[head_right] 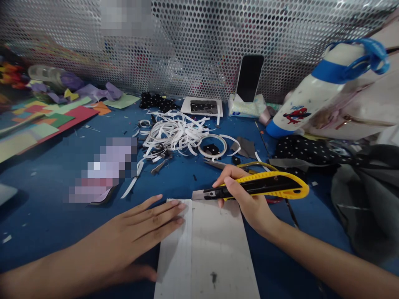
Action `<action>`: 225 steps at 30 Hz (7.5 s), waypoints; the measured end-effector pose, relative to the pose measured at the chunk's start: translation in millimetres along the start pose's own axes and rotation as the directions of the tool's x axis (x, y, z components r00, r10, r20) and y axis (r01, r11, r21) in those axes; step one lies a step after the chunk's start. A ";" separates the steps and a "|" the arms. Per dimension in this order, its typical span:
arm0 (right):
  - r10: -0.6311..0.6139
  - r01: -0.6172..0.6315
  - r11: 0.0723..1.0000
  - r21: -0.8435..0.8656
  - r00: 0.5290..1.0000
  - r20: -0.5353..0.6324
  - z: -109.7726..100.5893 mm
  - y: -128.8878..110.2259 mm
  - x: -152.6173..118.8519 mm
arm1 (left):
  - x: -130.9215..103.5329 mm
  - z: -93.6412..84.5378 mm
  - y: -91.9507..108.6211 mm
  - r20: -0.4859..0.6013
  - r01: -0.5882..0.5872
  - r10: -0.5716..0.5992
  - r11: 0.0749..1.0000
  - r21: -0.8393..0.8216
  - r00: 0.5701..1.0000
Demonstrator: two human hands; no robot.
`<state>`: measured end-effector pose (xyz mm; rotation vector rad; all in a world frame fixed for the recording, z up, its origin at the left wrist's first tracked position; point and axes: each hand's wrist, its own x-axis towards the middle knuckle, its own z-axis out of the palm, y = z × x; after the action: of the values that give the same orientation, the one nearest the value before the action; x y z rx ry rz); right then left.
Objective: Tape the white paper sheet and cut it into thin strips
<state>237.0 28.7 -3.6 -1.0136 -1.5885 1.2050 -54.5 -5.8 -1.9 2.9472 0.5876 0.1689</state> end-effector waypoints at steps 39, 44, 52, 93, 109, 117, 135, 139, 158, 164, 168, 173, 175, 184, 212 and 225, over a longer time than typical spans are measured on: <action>-0.024 0.022 0.999 0.046 0.999 0.045 1.9 -2.4 -1.9 | 0.4 -1.2 -0.2 -0.009 -0.001 0.000 0.999 -0.039 1.000; 0.001 -0.008 0.993 0.121 0.998 0.059 1.4 -0.6 -0.4 | -0.3 -0.1 -1.2 -0.006 0.000 0.000 0.999 -0.039 1.000; -0.057 0.048 0.994 0.094 0.994 0.095 -0.2 2.9 -0.8 | -0.3 -2.9 0.2 -0.007 0.011 -0.011 0.999 -0.050 1.000; -0.109 0.090 0.994 0.063 0.863 0.493 3.0 -20.7 -14.4 | -0.5 -4.7 -1.1 0.011 -0.003 0.004 0.999 -0.049 1.000; -0.062 0.053 0.998 0.033 0.841 0.538 4.0 -23.2 -17.9 | 0.5 -5.7 -0.6 -0.003 -0.001 0.001 0.998 -0.069 1.000; -0.071 0.012 0.994 0.110 0.827 0.558 5.7 -25.9 -21.7 | -0.6 -1.6 -1.7 -0.010 -0.005 0.004 0.998 -0.069 1.000; -0.062 0.006 0.994 0.105 0.840 0.538 5.5 -22.2 -19.5 | -1.3 -3.1 -0.6 0.002 -0.001 0.001 0.998 -0.064 1.000; -0.075 0.049 0.997 0.061 0.809 0.583 7.8 -24.6 -20.7 | -0.7 -3.2 -0.2 0.006 0.000 0.000 0.998 -0.067 1.000; -0.080 0.081 0.996 0.025 0.803 0.591 8.1 -23.0 -22.8 | -1.4 -1.6 -0.4 -0.005 -0.002 0.001 0.997 -0.083 1.000; -0.113 0.118 0.992 0.033 0.772 0.626 12.4 -30.1 -23.4 | -1.7 -2.7 0.6 -0.023 -0.006 0.004 0.997 -0.078 1.000; -0.119 0.144 0.990 0.012 0.764 0.634 15.8 -33.2 -24.7 | -1.1 -4.3 0.6 -0.040 -0.002 -0.002 0.994 -0.105 0.999; -0.170 0.219 0.976 0.010 0.729 0.663 21.4 -35.5 -28.4 | -0.6 -4.5 0.5 -0.028 -0.001 -0.002 0.994 -0.111 1.000; -0.189 0.236 0.972 0.020 0.723 0.665 21.2 -36.4 -29.8 | -0.4 -3.7 0.1 -0.027 -0.008 0.006 0.996 -0.090 1.000; -0.123 0.074 0.980 0.182 0.955 0.270 5.6 -15.6 -16.7 | -2.9 -10.2 3.3 -0.215 -0.106 0.095 0.994 -0.041 0.972; -0.216 0.201 0.973 0.110 0.966 0.144 2.5 -9.5 -11.9 | 40.0 -14.2 72.3 -0.096 -0.232 0.230 0.973 -0.004 0.968; -0.221 0.198 0.969 0.151 0.962 0.158 3.0 -2.3 -10.8 | 61.0 -24.3 78.8 -0.090 -0.364 0.394 0.900 0.240 0.915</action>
<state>237.0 17.2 -3.6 -0.6506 -1.6778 1.2596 27.6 -51.6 39.0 3.2559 0.0316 0.3705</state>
